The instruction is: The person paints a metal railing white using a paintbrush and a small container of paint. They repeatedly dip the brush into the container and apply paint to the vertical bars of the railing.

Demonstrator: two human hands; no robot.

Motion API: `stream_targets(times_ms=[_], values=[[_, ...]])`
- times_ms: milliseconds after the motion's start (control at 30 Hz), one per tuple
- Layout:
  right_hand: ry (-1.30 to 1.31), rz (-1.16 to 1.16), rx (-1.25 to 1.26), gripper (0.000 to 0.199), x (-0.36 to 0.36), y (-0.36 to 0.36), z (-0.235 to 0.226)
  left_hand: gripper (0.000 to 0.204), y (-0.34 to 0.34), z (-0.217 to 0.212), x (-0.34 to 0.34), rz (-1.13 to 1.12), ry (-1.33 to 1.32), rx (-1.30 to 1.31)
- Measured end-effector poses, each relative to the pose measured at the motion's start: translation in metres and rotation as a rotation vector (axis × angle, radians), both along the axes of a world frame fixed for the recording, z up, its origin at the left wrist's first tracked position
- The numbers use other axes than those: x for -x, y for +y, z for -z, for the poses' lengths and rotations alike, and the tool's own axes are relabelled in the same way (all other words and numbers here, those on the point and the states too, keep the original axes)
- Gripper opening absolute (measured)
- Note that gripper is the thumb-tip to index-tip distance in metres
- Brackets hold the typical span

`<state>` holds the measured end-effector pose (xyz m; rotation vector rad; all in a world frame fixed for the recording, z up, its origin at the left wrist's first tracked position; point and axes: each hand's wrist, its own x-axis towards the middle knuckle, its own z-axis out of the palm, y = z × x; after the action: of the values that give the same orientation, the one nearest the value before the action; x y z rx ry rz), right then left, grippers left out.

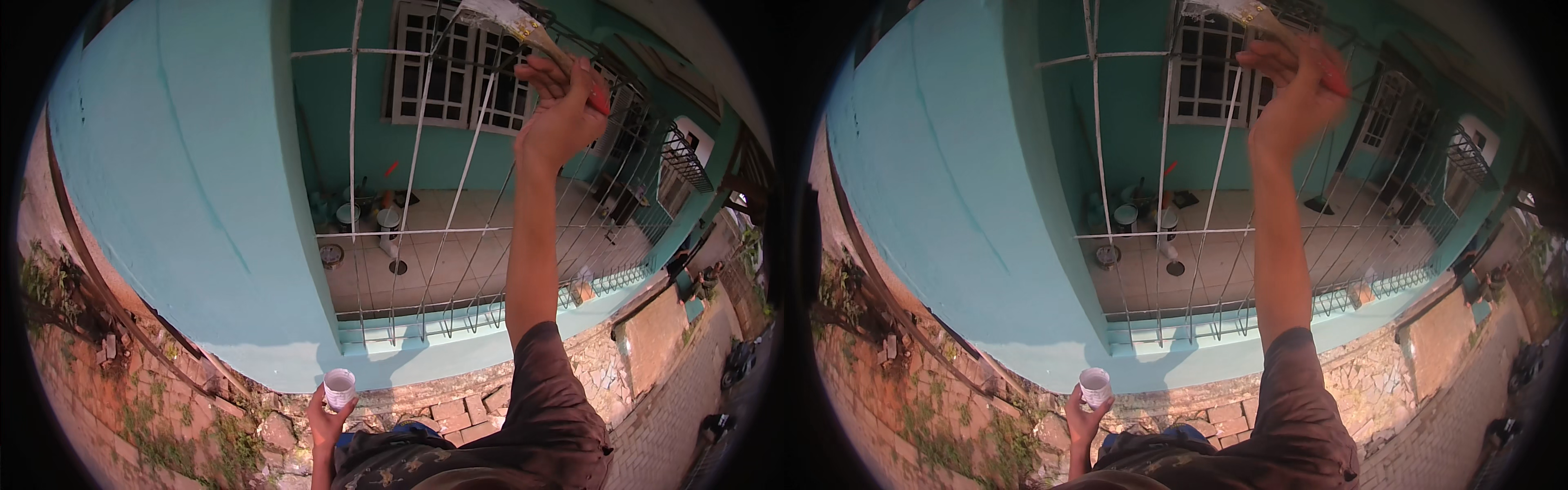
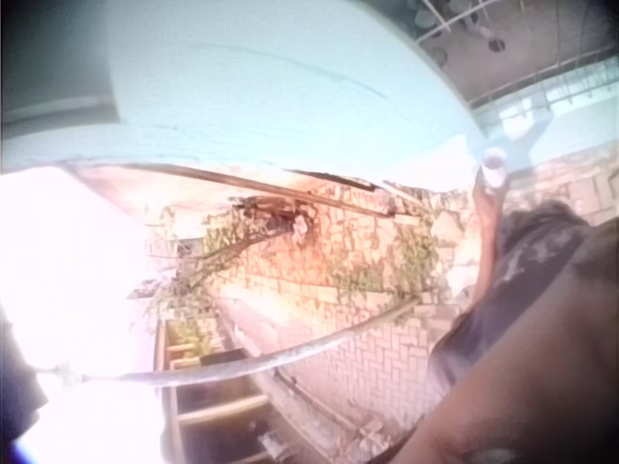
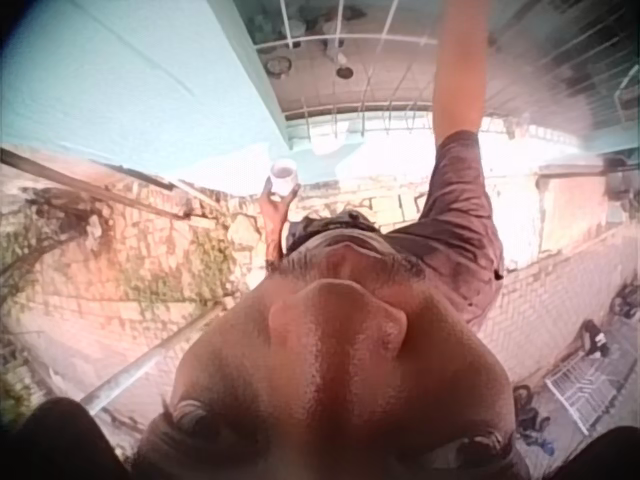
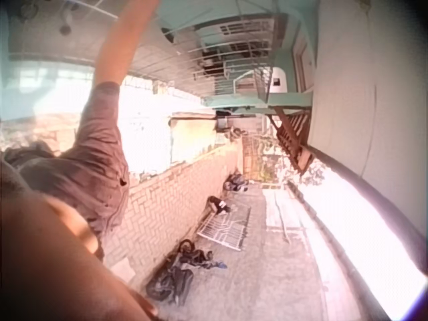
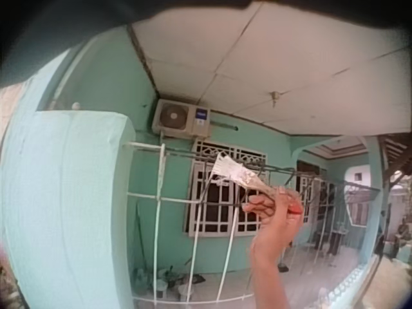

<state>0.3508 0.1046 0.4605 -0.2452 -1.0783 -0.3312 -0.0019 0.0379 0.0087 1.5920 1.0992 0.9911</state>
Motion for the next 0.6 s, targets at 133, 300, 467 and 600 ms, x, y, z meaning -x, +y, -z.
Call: stream_targets(times_ms=[133,300,467,600], values=[[-0.125,0.056,-0.040,0.024,0.001,0.003,0.003,0.061,-0.002,0.004,-0.003,-0.004,-0.025,-0.004],[-0.298,0.297,-0.106,0.023,-0.012,0.012,0.010,0.061,-0.003,-0.002,-0.004,0.008,0.025,-0.030],[-0.465,0.360,-0.083,0.023,-0.011,0.014,0.017,0.052,-0.007,0.003,-0.007,-0.047,0.007,-0.120],[-0.472,0.472,-0.131,0.018,-0.025,0.019,0.021,0.051,-0.008,0.004,-0.007,-0.057,0.016,-0.143]])
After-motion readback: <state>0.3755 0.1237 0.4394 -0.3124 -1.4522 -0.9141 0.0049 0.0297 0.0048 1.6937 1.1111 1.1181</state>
